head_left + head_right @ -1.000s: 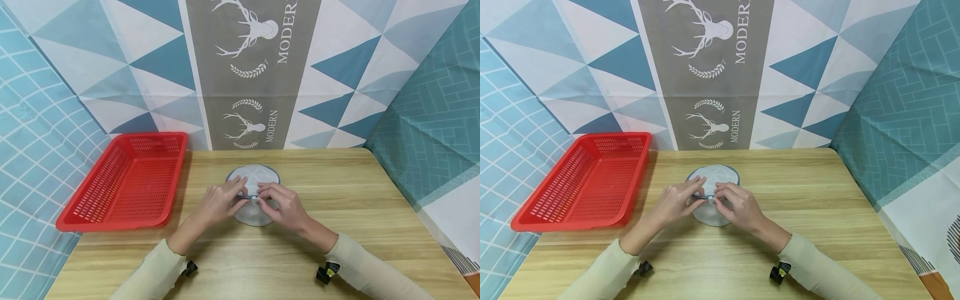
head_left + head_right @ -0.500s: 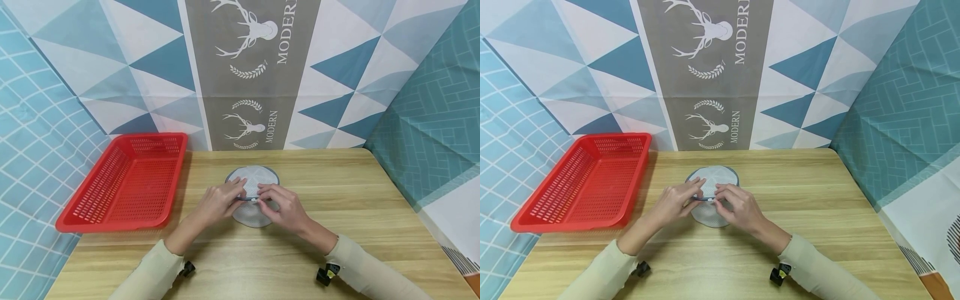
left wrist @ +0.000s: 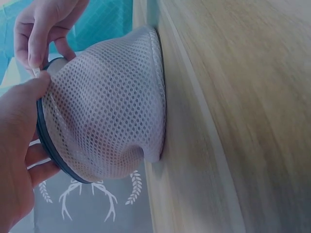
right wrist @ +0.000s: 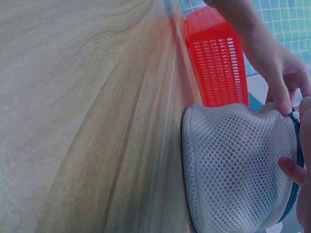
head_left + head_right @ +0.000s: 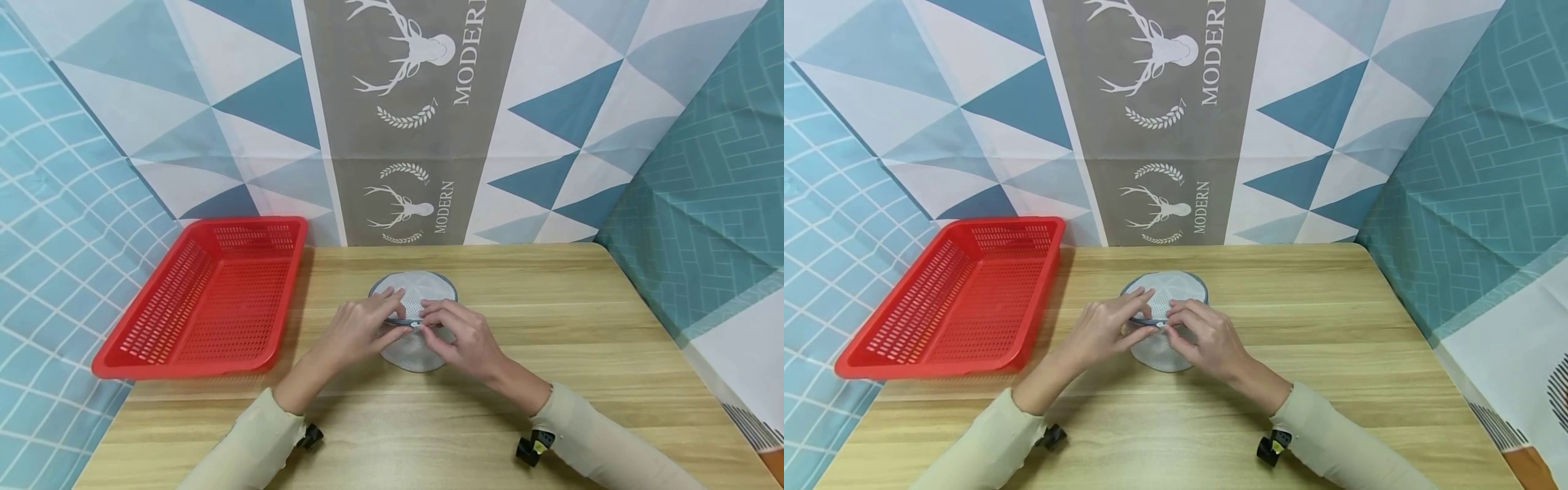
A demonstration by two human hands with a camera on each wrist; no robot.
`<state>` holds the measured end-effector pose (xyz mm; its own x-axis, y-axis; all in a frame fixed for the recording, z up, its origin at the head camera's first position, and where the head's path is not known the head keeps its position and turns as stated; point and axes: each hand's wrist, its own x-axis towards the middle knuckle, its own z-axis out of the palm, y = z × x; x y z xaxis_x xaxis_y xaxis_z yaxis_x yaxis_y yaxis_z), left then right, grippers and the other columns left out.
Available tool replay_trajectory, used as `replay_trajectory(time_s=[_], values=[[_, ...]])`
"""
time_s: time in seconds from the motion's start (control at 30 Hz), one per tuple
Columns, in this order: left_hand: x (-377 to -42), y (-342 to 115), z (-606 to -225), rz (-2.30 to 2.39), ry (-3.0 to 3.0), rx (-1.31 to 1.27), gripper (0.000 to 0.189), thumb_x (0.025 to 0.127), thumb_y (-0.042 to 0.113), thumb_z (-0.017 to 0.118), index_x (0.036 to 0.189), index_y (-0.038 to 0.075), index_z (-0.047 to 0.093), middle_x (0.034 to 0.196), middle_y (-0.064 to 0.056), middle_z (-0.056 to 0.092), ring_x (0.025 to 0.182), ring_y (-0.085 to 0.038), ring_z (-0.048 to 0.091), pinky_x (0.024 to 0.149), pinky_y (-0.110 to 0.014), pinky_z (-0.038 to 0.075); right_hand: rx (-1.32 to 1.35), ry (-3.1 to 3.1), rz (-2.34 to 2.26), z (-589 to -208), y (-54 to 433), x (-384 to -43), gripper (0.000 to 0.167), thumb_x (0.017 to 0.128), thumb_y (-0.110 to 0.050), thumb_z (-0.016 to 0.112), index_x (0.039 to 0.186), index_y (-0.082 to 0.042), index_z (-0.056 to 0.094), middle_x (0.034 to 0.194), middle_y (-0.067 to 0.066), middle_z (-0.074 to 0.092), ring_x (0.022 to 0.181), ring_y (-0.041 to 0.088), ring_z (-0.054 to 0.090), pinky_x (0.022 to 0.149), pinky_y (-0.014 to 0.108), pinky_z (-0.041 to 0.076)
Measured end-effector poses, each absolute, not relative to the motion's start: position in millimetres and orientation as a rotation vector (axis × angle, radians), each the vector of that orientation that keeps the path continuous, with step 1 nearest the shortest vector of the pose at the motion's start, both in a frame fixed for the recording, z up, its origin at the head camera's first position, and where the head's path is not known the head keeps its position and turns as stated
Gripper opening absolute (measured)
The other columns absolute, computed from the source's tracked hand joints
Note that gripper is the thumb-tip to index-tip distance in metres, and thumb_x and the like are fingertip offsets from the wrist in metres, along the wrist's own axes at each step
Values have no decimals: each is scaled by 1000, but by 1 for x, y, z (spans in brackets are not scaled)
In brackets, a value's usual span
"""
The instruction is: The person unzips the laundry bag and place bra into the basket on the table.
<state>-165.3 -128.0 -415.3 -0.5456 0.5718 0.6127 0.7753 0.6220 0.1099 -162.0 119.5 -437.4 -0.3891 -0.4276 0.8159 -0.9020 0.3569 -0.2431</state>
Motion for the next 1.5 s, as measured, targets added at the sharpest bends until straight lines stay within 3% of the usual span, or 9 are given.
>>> replay_trajectory(time_s=[0.3,0.47,0.67,0.9,1.2,1.37,1.5], values=[[-165,-126,-414,-453,-2316,-1064,37,88,23,96,113,6,75,102,-5,88,115,-35,86,50,-22,46,1154,-1966,932,-438,119,-162,9,103,-9,77,95,-6,79,103,9,85,107,31,86,91,36,70],[-165,-128,-416,-483,-2325,-1078,36,90,19,92,117,2,76,100,-5,87,113,-37,86,51,-17,38,1163,-1969,951,-439,119,-163,8,102,-7,77,95,-5,78,104,10,85,107,32,86,85,32,70],[-164,-131,-416,-540,-2343,-1092,38,89,16,89,121,0,75,98,-3,86,121,-39,83,54,-15,32,1159,-1969,963,-439,120,-162,10,104,-9,76,96,-5,78,104,10,85,107,32,86,84,30,69],[-165,-129,-415,-518,-2279,-1064,29,87,17,92,107,10,72,103,-10,88,112,-37,86,50,-16,29,1152,-1963,966,-439,120,-162,11,104,-8,76,94,-5,77,103,11,85,106,34,86,83,27,69],[-166,-125,-414,-447,-2223,-1047,35,86,16,96,111,8,73,107,-11,89,106,-34,88,48,-27,51,1142,-1958,956,-437,118,-163,9,101,-6,77,93,-5,77,103,11,85,105,33,86,81,27,69],[-165,-125,-415,-441,-2245,-1068,35,89,14,94,115,5,74,101,-6,89,108,-35,88,51,-25,53,1141,-1957,948,-437,118,-163,9,102,-7,77,93,-5,78,101,11,85,105,33,86,87,34,70],[-164,-127,-416,-461,-2261,-1086,28,89,14,93,109,8,73,109,-12,89,111,-35,87,53,-27,56,1141,-1967,940,-438,118,-162,6,100,-6,79,94,-6,78,101,10,85,106,33,86,93,37,70]])
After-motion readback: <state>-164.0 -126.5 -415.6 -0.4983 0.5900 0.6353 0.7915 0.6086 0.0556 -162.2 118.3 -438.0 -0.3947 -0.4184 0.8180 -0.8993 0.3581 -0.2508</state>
